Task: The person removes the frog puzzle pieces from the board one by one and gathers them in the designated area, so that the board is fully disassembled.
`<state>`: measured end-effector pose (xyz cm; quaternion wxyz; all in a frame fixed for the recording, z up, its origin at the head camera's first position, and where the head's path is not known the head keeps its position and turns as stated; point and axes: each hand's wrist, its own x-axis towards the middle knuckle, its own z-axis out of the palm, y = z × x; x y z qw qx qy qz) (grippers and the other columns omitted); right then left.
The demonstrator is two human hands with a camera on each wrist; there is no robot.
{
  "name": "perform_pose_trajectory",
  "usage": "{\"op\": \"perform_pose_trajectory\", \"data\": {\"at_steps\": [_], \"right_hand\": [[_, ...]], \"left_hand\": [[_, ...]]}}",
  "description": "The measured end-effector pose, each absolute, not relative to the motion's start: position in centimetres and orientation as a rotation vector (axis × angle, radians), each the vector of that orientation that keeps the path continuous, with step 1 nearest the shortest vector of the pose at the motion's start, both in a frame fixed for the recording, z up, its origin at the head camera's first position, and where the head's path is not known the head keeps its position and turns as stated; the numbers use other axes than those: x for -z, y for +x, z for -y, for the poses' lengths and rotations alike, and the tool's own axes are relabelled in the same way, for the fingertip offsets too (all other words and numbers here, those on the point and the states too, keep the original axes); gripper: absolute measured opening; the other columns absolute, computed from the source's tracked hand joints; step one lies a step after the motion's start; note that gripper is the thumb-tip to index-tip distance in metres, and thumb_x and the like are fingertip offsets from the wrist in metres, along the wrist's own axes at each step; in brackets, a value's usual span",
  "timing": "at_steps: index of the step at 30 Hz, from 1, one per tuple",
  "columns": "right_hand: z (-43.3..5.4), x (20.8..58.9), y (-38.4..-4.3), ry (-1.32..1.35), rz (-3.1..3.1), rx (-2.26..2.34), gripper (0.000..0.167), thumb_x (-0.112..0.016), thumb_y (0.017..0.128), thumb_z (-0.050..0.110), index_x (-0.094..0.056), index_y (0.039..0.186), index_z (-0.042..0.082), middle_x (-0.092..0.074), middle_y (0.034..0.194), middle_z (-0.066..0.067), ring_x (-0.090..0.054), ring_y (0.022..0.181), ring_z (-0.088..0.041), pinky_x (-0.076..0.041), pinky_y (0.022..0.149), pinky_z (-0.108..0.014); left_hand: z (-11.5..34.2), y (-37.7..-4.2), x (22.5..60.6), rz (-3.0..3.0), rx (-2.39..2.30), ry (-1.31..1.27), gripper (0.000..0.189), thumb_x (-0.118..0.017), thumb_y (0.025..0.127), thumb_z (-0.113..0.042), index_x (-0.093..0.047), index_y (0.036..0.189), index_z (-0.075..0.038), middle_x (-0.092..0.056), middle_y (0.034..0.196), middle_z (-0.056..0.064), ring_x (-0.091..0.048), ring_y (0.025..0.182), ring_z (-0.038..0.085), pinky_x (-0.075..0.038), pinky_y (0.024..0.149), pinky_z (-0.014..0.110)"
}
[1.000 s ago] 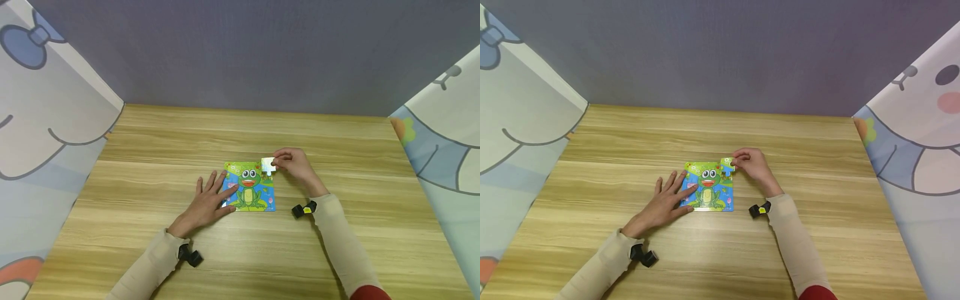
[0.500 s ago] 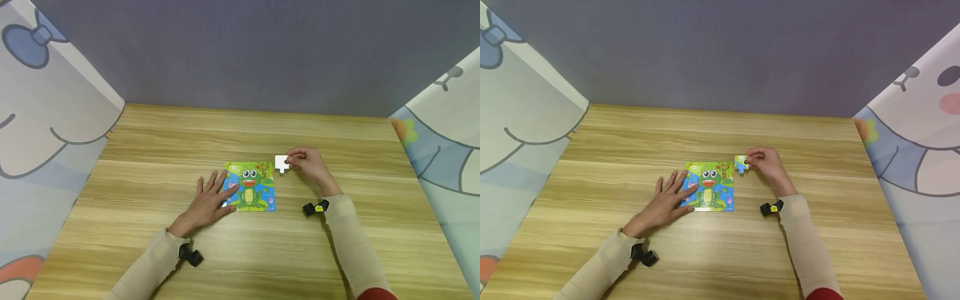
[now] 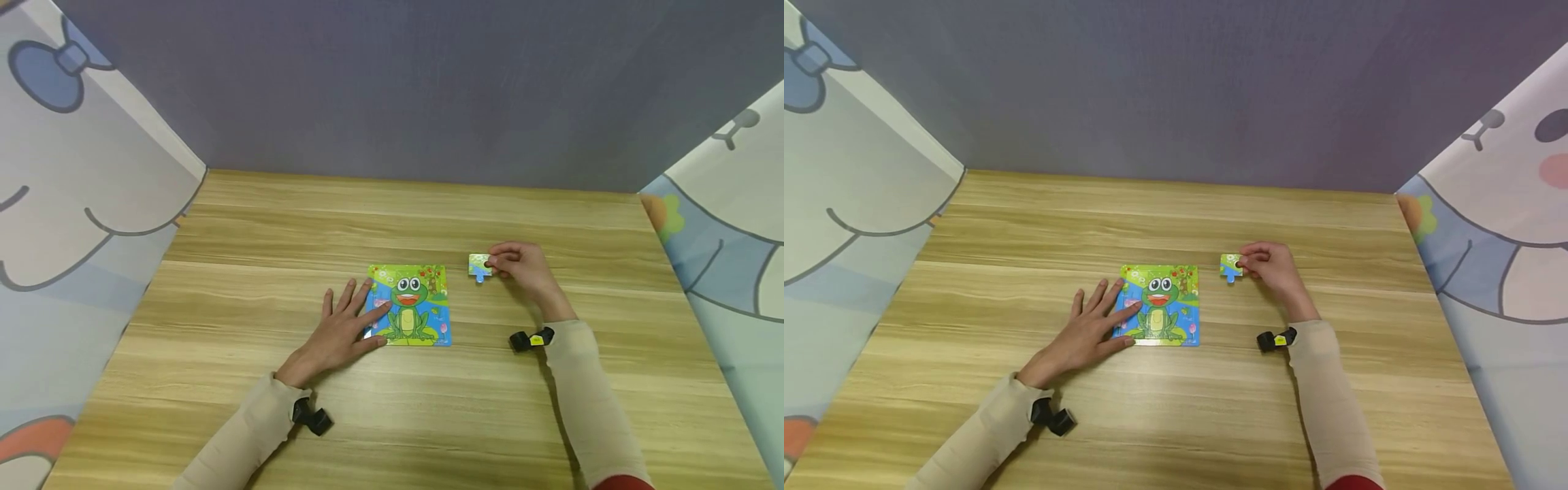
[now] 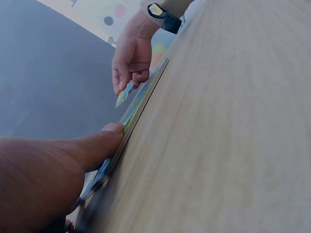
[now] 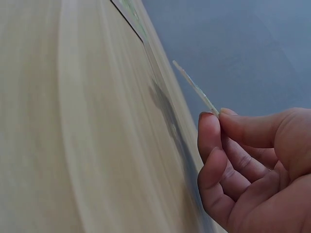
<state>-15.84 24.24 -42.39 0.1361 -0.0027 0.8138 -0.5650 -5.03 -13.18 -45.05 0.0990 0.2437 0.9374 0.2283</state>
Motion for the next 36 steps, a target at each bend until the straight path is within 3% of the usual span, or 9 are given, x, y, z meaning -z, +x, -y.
{"op": "perform_pose_trajectory", "data": {"at_steps": [13, 23, 27, 36], "right_hand": [[-26.7, 42.5, -16.3, 0.041, -2.391, 1.576, 0.034, -0.055, 0.1, 0.001, -0.054, 0.129, -0.017, -0.067, 0.075, 0.027, -0.065, 0.071, 0.007, -0.054, 0.065, -0.016], [-27.1, 42.4, -16.3, 0.036, -2.481, 1.489, 0.03, -0.059, 0.099, 0.004, -0.058, 0.123, -0.015, -0.066, 0.074, 0.024, -0.063, 0.07, 0.006, -0.054, 0.063, -0.017], [-27.0, 42.3, -16.3, 0.023, -2.532, 1.435, 0.028, -0.061, 0.098, 0.004, -0.061, 0.12, -0.013, -0.068, 0.078, 0.015, -0.063, 0.07, 0.004, -0.054, 0.062, -0.018], [-26.7, 42.5, -16.4, -0.018, -2.653, 1.343, 0.022, -0.061, 0.097, 0.0, -0.065, 0.113, -0.013, -0.071, 0.098, -0.023, -0.061, 0.069, 0.004, -0.054, 0.063, -0.016]], "left_hand": [[13.2, -5.0, 45.2, -2.776, -0.67, 0.73, 0.062, -0.057, 0.098, -0.05, -0.04, 0.154, -0.031, -0.006, 0.171, 0.011, 0.002, 0.158, 0.04, 0.002, 0.117, 0.075], [13.3, -5.0, 45.2, -2.78, -0.676, 0.739, 0.061, -0.057, 0.099, -0.049, -0.041, 0.154, -0.03, -0.007, 0.171, 0.012, 0.001, 0.158, 0.041, 0.002, 0.117, 0.075], [13.3, -5.0, 45.3, -2.776, -0.68, 0.738, 0.059, -0.056, 0.099, -0.049, -0.041, 0.154, -0.03, -0.007, 0.171, 0.011, 0.002, 0.158, 0.04, 0.002, 0.117, 0.075], [13.4, -5.0, 45.2, -2.775, -0.679, 0.741, 0.06, -0.055, 0.099, -0.05, -0.04, 0.154, -0.031, -0.007, 0.171, 0.011, 0.002, 0.158, 0.04, 0.002, 0.117, 0.074]]}}
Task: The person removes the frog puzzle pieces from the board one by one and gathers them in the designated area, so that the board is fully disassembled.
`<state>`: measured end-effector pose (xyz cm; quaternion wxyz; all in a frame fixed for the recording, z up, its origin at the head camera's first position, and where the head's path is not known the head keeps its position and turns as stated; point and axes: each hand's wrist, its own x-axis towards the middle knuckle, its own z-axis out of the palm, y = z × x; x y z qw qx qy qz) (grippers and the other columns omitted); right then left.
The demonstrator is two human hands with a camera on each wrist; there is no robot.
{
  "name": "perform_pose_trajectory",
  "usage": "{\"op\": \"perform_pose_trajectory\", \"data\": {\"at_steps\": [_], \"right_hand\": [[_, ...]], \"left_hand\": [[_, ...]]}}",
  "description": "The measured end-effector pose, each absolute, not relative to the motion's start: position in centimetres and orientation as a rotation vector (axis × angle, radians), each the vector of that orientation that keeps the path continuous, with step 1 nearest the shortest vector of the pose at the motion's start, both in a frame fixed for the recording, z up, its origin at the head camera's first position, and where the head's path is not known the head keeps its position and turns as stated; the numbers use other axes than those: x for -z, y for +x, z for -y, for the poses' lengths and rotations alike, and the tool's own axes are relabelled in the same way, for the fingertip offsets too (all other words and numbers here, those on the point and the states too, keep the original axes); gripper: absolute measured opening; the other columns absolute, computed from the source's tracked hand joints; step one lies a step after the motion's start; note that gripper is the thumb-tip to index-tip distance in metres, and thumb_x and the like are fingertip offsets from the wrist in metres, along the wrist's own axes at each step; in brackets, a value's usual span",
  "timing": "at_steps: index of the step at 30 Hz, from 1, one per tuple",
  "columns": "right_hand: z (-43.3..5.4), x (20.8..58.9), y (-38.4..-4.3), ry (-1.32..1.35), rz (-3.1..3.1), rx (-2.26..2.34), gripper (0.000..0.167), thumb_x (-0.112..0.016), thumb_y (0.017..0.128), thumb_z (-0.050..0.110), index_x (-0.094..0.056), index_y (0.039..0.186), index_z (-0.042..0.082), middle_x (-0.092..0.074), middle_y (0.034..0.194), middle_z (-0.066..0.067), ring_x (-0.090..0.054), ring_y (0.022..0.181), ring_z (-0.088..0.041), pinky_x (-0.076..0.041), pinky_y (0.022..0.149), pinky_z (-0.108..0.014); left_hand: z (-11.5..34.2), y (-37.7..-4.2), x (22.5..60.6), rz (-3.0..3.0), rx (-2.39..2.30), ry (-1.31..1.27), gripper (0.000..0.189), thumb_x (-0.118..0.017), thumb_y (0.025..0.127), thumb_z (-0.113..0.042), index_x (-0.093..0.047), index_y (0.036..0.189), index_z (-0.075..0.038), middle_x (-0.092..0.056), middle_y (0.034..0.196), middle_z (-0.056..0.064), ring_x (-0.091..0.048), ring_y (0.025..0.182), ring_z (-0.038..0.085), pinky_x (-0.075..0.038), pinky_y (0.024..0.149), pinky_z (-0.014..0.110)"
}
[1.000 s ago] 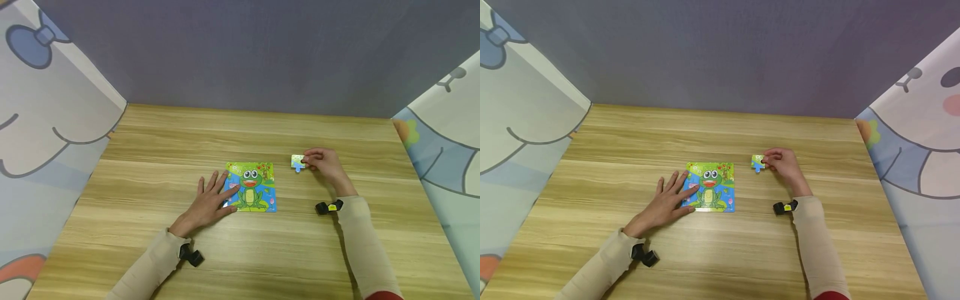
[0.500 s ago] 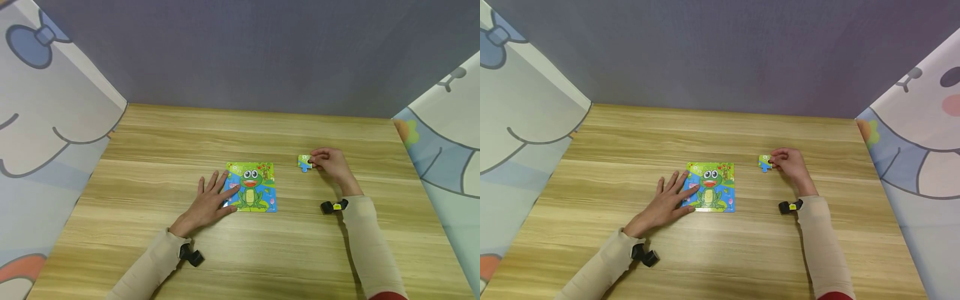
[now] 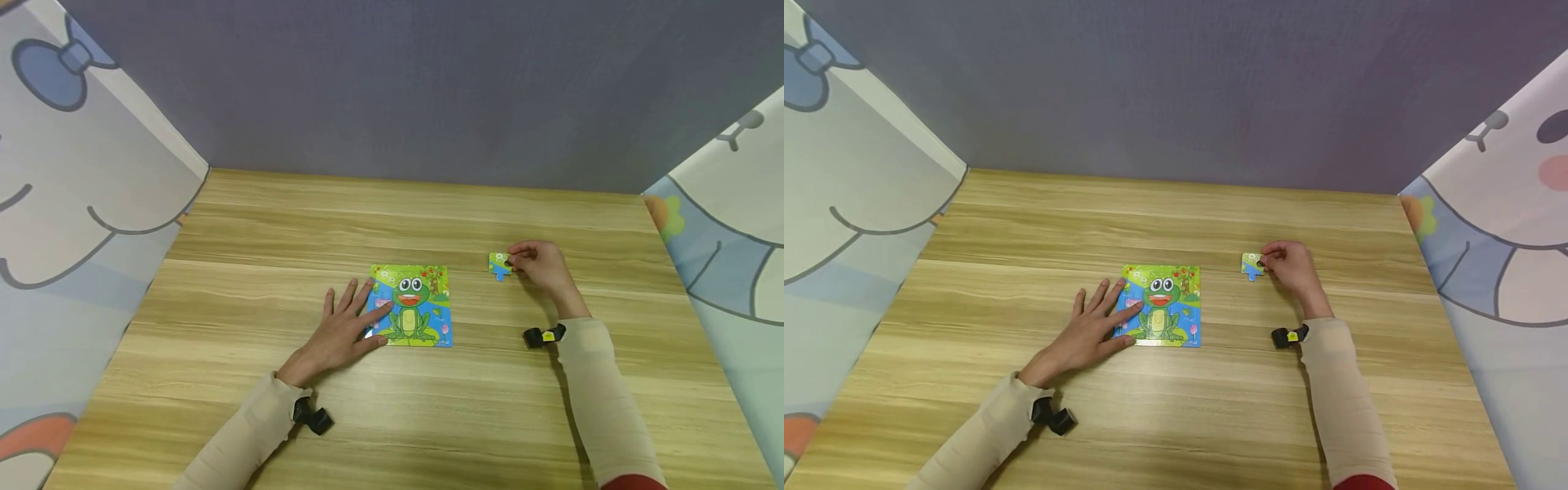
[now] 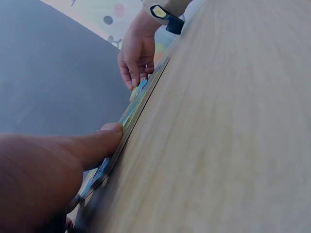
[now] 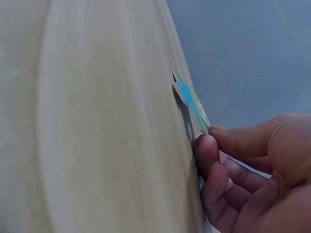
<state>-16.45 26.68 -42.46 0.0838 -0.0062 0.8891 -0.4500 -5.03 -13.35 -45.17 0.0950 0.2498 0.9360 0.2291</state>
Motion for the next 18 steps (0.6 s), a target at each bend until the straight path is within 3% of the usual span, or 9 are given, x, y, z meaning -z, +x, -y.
{"op": "perform_pose_trajectory", "data": {"at_steps": [6, 18], "right_hand": [[-26.53, 42.3, -16.44, -0.028, -2.706, 1.269, 0.02, -0.061, 0.097, 0.001, -0.066, 0.112, -0.012, -0.07, 0.103, -0.032, -0.06, 0.068, 0.004, -0.052, 0.064, -0.014], [-26.27, 41.93, -16.37, -0.035, -2.775, 1.159, 0.019, -0.062, 0.096, 0.003, -0.069, 0.109, -0.009, -0.072, 0.098, -0.029, -0.061, 0.068, -0.002, -0.048, 0.063, -0.015]], "left_hand": [[13.36, -5.04, 45.13, -2.77, -0.678, 0.739, 0.056, -0.052, 0.102, -0.047, -0.039, 0.154, -0.031, -0.006, 0.171, 0.011, 0.002, 0.158, 0.04, 0.003, 0.117, 0.074], [13.39, -5.08, 45.23, -2.774, -0.664, 0.734, 0.052, -0.047, 0.105, -0.043, -0.039, 0.154, -0.03, -0.007, 0.171, 0.011, 0.001, 0.158, 0.04, 0.001, 0.117, 0.075]]}}
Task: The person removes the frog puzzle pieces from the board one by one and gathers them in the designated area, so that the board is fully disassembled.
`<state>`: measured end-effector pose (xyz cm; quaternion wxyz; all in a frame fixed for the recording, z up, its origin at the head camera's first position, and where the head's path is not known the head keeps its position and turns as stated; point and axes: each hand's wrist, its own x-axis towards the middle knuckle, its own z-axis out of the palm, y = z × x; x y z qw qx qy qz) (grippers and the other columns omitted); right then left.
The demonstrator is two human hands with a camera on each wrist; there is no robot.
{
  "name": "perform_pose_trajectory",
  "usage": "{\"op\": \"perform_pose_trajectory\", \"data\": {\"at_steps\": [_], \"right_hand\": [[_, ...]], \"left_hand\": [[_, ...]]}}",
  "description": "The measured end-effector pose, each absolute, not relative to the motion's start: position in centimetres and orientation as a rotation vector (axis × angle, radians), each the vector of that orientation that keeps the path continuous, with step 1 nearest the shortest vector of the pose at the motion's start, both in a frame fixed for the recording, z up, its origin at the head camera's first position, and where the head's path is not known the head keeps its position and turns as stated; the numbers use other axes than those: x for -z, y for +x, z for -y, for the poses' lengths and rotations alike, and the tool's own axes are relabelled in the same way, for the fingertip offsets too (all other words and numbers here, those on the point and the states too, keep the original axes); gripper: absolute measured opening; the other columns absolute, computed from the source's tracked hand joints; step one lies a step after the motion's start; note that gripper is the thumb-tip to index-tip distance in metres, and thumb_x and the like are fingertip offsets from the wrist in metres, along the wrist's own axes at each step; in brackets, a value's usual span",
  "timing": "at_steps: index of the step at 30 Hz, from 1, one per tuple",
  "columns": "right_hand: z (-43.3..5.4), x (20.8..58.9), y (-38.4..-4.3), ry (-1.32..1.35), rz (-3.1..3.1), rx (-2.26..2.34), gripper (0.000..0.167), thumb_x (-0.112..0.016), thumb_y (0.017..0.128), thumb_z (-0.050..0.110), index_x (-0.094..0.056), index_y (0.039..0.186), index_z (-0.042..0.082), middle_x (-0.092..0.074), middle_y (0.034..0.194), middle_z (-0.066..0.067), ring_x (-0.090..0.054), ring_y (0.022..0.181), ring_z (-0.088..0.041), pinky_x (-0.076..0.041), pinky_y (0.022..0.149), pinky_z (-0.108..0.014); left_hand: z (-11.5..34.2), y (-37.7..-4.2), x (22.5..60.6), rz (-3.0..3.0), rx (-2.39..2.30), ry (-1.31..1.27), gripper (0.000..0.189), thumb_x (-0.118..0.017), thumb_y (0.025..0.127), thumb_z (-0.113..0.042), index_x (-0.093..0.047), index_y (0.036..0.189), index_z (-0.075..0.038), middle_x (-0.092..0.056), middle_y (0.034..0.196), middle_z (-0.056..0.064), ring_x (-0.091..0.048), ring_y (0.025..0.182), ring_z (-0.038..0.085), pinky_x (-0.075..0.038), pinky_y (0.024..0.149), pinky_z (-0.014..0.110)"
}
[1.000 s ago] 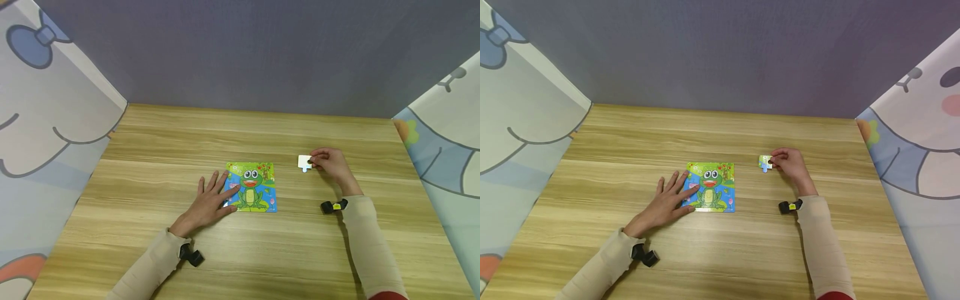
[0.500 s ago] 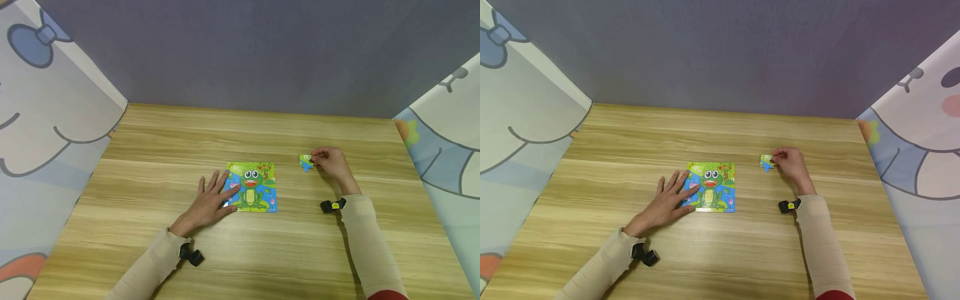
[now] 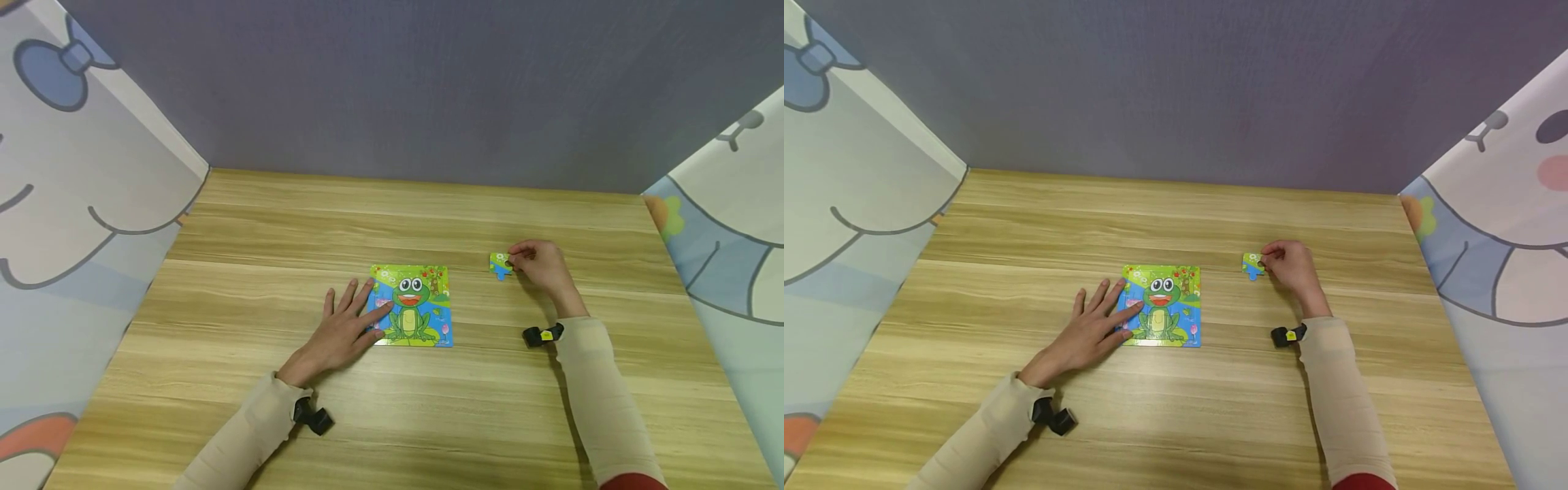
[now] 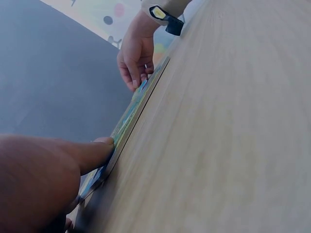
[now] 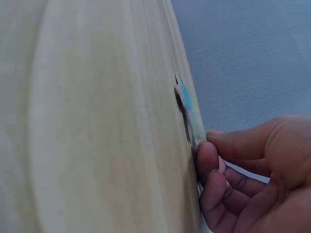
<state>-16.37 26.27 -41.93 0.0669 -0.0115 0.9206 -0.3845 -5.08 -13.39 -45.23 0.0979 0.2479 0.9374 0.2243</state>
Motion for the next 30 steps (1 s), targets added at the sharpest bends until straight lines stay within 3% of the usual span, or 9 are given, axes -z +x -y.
{"op": "perform_pose_trajectory", "data": {"at_steps": [16, 24, 30], "right_hand": [[-26.3, 42.1, -16.4, -0.037, -2.821, 1.113, 0.021, -0.062, 0.097, 0.011, -0.071, 0.106, -0.004, -0.074, 0.089, -0.021, -0.06, 0.066, -0.001, -0.047, 0.065, -0.016], [-26.1, 41.7, -16.3, -0.036, -2.904, 1.046, 0.022, -0.062, 0.096, 0.014, -0.072, 0.106, -0.003, -0.072, 0.099, -0.022, -0.059, 0.08, -0.014, -0.045, 0.071, -0.023], [-25.1, 40.8, -16.2, -0.043, -2.981, 1.057, 0.02, -0.064, 0.094, 0.015, -0.073, 0.102, -0.001, -0.071, 0.093, -0.019, -0.059, 0.077, -0.015, -0.044, 0.07, -0.025]], "left_hand": [[13.3, -5.0, 45.0, -2.797, -0.662, 0.735, 0.053, -0.052, 0.103, -0.042, -0.043, 0.153, -0.029, -0.01, 0.171, 0.012, -0.003, 0.157, 0.042, -0.001, 0.116, 0.075], [13.3, -5.0, 45.1, -2.796, -0.688, 0.742, 0.053, -0.052, 0.103, -0.042, -0.044, 0.153, -0.027, -0.01, 0.17, 0.013, -0.002, 0.158, 0.042, 0.0, 0.116, 0.076], [13.3, -5.0, 45.2, -2.8, -0.713, 0.741, 0.052, -0.053, 0.103, -0.041, -0.045, 0.152, -0.027, -0.012, 0.17, 0.013, -0.004, 0.157, 0.043, -0.001, 0.116, 0.076]]}}
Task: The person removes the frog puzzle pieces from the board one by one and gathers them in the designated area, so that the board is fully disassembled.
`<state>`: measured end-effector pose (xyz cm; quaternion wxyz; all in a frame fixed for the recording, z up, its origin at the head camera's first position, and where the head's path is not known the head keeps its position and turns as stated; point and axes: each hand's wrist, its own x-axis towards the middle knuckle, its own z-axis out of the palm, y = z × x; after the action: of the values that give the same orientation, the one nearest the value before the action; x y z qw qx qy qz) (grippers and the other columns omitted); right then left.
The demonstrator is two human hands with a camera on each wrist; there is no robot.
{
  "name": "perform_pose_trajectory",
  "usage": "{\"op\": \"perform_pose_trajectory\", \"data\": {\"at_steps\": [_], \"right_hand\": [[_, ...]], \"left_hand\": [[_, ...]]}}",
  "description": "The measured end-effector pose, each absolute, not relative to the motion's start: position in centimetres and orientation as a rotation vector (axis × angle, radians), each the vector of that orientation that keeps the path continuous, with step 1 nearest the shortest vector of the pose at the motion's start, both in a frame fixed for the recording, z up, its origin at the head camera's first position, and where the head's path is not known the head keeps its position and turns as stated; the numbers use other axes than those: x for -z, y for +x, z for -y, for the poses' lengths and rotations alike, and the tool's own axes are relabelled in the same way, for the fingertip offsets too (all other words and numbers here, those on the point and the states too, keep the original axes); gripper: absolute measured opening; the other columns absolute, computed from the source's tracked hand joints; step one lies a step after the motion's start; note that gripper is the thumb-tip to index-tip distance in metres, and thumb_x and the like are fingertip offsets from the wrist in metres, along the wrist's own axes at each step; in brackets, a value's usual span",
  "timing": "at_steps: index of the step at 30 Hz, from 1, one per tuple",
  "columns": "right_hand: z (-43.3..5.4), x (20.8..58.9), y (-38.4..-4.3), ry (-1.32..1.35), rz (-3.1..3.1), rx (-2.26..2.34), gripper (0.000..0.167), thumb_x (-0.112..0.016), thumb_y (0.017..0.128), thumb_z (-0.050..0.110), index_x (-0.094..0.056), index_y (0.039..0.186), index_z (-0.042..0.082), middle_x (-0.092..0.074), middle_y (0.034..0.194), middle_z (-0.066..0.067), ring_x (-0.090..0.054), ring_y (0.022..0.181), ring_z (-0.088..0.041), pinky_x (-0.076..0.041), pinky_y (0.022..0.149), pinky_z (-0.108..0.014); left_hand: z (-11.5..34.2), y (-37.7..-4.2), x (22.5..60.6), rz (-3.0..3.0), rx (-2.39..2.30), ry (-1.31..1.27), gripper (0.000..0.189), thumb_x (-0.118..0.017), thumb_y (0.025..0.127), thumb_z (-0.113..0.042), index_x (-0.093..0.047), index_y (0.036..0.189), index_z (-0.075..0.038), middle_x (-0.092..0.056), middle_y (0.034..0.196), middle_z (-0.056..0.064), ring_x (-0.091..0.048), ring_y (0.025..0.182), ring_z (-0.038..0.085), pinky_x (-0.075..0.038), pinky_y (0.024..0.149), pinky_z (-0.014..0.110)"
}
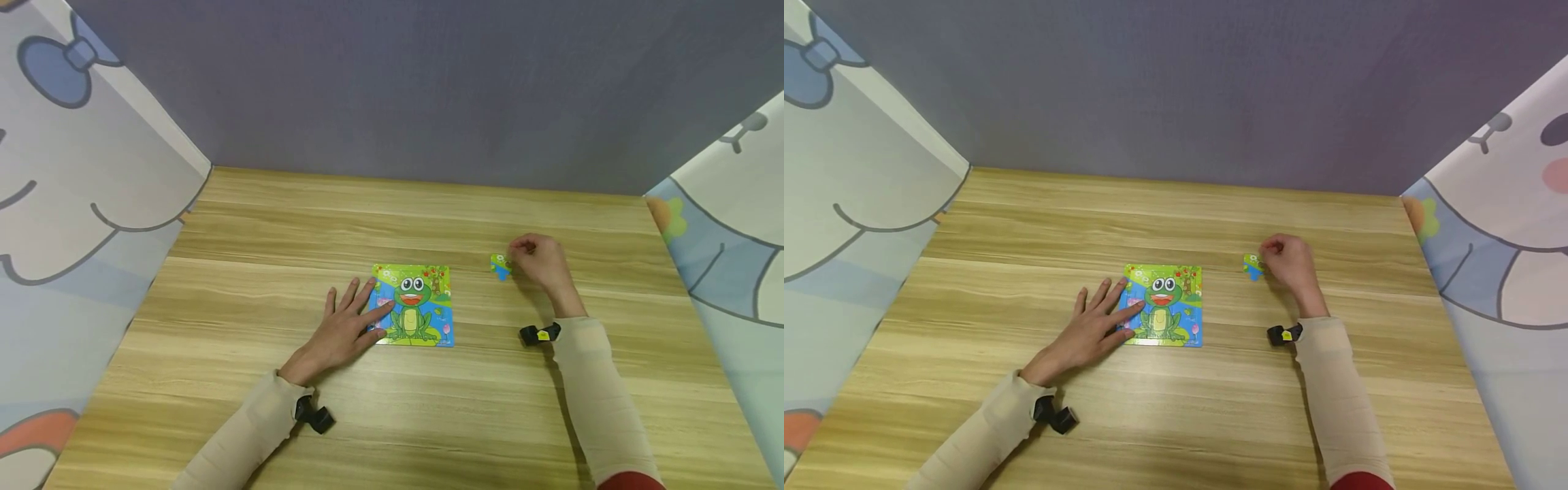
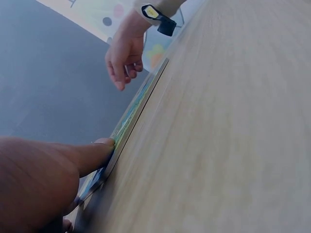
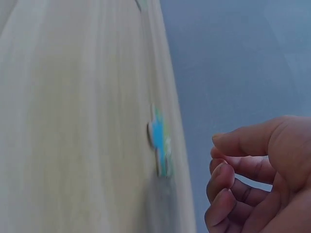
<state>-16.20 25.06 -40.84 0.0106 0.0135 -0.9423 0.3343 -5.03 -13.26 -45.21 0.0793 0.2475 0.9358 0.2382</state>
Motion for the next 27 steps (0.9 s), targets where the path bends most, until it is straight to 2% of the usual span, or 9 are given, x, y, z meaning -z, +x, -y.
{"op": "perform_pose_trajectory", "data": {"at_steps": [6, 14, 20, 27], "right_hand": [[-23.2, 39.9, -16.0, 0.098, 2.908, -1.079, 0.018, -0.065, 0.094, 0.014, -0.074, 0.101, 0.0, -0.072, 0.093, -0.02, -0.06, 0.075, -0.014, -0.046, 0.068, -0.024], [-20.9, 39.9, -16.1, 0.196, 2.908, -1.145, 0.018, -0.064, 0.095, 0.012, -0.074, 0.103, -0.001, -0.071, 0.095, -0.021, -0.064, 0.08, -0.024, -0.048, 0.071, -0.028], [-19.8, 40.4, -16.3, 0.195, 2.936, -1.206, 0.018, -0.065, 0.095, 0.014, -0.074, 0.103, 0.001, -0.071, 0.095, -0.018, -0.061, 0.078, -0.019, -0.047, 0.068, -0.026], [-18.7, 40.5, -16.2, 0.238, 2.946, -1.238, 0.018, -0.065, 0.095, 0.014, -0.074, 0.105, 0.001, -0.071, 0.097, -0.019, -0.062, 0.08, -0.021, -0.048, 0.067, -0.026]], "left_hand": [[13.2, -5.1, 45.0, -2.783, -0.712, 0.722, 0.053, -0.052, 0.103, -0.043, -0.043, 0.153, -0.029, -0.01, 0.171, 0.01, -0.002, 0.158, 0.04, 0.001, 0.117, 0.075], [13.2, -5.0, 44.8, -2.786, -0.718, 0.74, 0.053, -0.054, 0.102, -0.042, -0.044, 0.152, -0.028, -0.011, 0.17, 0.013, -0.003, 0.157, 0.042, 0.0, 0.116, 0.076], [13.2, -5.1, 44.9, -2.783, -0.712, 0.731, 0.053, -0.051, 0.103, -0.043, -0.042, 0.153, -0.029, -0.009, 0.171, 0.012, -0.001, 0.158, 0.041, 0.001, 0.117, 0.075], [13.2, -5.1, 45.1, -2.775, -0.733, 0.719, 0.054, -0.051, 0.103, -0.044, -0.041, 0.154, -0.029, -0.008, 0.171, 0.011, 0.0, 0.158, 0.04, 0.002, 0.117, 0.075]]}}
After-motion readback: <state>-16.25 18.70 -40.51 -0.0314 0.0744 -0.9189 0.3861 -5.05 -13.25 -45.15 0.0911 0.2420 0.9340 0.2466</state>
